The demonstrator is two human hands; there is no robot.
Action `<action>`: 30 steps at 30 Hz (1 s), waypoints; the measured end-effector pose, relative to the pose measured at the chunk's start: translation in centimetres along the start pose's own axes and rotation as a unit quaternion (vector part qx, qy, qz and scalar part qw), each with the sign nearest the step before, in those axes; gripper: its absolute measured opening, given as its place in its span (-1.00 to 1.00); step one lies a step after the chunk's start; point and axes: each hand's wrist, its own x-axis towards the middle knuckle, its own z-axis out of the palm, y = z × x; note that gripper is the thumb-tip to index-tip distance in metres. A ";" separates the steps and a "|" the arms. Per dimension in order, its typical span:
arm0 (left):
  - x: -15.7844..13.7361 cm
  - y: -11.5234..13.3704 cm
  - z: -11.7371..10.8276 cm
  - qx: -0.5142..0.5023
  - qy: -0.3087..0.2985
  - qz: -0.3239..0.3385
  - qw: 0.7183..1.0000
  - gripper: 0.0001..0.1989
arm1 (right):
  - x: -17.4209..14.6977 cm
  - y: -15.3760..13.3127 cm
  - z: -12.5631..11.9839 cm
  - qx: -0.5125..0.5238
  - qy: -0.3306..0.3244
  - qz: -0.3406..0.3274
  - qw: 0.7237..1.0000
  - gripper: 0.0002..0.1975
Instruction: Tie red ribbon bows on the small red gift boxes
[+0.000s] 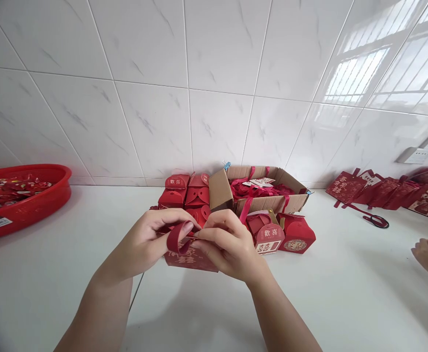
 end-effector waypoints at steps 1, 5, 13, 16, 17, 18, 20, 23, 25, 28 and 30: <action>0.0 0.1 0.0 0.004 0.001 0.004 1.000 -0.81 | 0.1 0.0 0.0 -0.005 0.002 0.001 1.000 -0.81; -0.1 0.1 0.0 0.009 0.001 0.019 1.000 -0.82 | 0.2 -0.2 -0.1 -0.030 0.018 0.004 0.999 -0.84; -0.1 -0.6 0.0 -0.039 -0.011 0.022 0.999 -0.90 | 0.2 -0.2 -0.3 -0.047 0.034 -0.004 0.998 -0.85; -0.1 -0.6 -0.2 -0.035 -0.016 0.036 0.999 -0.88 | 0.2 -0.3 -0.3 -0.050 0.039 -0.006 0.998 -0.83; -0.2 -0.6 -0.2 -0.035 -0.017 0.041 0.998 -0.86 | 0.2 -0.3 -0.4 -0.050 0.042 -0.008 0.998 -0.83; -0.2 -0.7 -0.2 -0.036 -0.022 0.045 0.998 -0.86 | 0.2 -0.3 -0.4 -0.050 0.046 -0.011 0.998 -0.83; -0.2 -0.7 -0.3 -0.034 -0.040 0.057 0.997 -0.88 | 0.2 -0.3 -0.5 -0.048 0.056 -0.021 0.997 -0.81; -0.3 -0.9 -0.4 -0.017 -0.057 0.103 0.993 -0.87 | 0.1 -0.4 -0.7 -0.048 0.064 -0.036 0.996 -0.80; -0.2 -0.9 -0.4 -0.006 -0.055 0.120 0.991 -0.84 | 0.1 -0.4 -0.8 -0.049 0.064 -0.042 0.996 -0.80; -0.2 -0.9 -0.3 0.004 -0.043 0.107 0.993 -0.84 | 0.1 -0.5 -0.9 -0.049 0.065 -0.046 0.996 -0.81; -0.1 -0.9 -0.3 0.002 -0.039 0.118 0.992 -0.84 | 0.1 -0.5 -0.9 -0.047 0.064 -0.046 0.996 -0.82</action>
